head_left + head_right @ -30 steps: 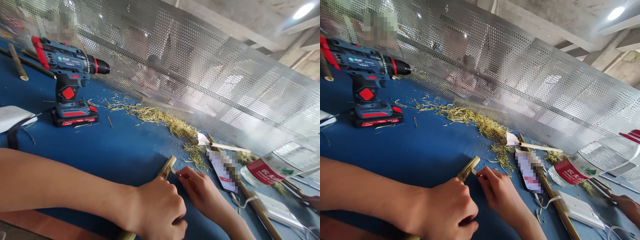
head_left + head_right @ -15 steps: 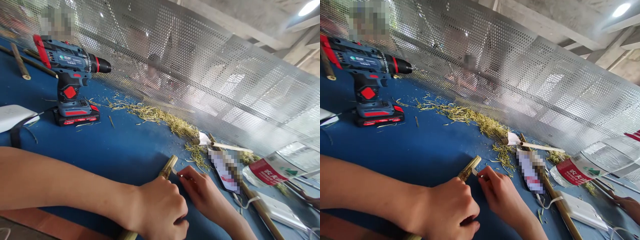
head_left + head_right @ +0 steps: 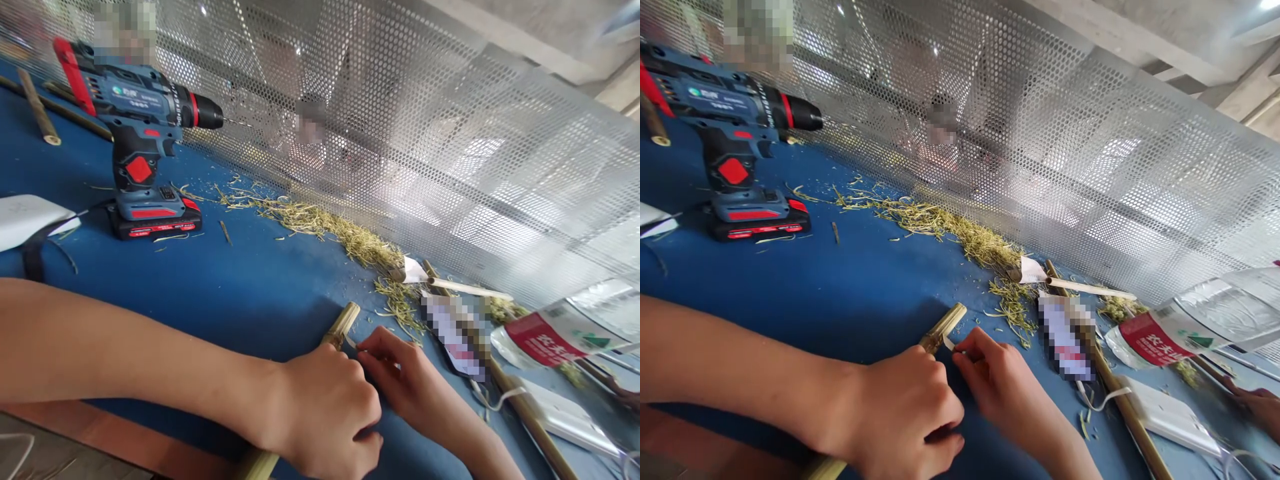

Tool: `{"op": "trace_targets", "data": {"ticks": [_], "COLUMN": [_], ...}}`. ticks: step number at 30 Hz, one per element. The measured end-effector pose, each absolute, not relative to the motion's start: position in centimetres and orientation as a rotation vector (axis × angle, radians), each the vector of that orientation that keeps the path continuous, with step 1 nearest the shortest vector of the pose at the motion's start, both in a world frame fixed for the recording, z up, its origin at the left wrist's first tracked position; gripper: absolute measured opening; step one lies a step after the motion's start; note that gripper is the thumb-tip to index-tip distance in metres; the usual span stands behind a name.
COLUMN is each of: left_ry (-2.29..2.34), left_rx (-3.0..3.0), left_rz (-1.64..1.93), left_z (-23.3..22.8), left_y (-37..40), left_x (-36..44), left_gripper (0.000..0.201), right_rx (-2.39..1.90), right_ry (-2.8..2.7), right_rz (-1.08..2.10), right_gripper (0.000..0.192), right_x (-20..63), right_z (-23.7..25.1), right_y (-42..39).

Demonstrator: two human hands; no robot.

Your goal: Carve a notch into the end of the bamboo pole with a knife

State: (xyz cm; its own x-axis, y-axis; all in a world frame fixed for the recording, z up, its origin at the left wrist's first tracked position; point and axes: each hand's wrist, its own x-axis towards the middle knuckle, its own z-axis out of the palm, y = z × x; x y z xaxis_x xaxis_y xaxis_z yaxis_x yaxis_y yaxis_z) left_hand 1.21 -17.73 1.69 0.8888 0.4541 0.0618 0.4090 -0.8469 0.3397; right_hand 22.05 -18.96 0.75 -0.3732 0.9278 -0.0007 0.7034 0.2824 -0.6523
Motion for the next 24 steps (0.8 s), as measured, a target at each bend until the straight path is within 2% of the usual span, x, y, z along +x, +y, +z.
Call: {"op": "trace_targets", "data": {"ticks": [7, 14, 24], "left_ry": [0.617, 0.634, 0.625], "left_rx": [2.746, 2.768, 2.771], "left_rz": [0.191, 0.215, 0.271], "left_z": [1.6, 1.5, 1.4], "left_y": [-17.6, -17.7, -17.8], "left_x": [1.2, 1.2, 1.3], "left_gripper": [0.037, 0.038, 0.038], "right_rx": [-1.539, -1.559, -1.545], "right_ry": [-2.116, -2.079, -2.048], "right_rz": [0.874, 0.750, 0.829], "right_gripper": [0.026, 0.026, 0.027], "right_x": [21.8, 21.8, 22.1], "right_z": [0.7, -0.3, -0.2], "right_y": [-18.9, -18.5, -18.6]}}
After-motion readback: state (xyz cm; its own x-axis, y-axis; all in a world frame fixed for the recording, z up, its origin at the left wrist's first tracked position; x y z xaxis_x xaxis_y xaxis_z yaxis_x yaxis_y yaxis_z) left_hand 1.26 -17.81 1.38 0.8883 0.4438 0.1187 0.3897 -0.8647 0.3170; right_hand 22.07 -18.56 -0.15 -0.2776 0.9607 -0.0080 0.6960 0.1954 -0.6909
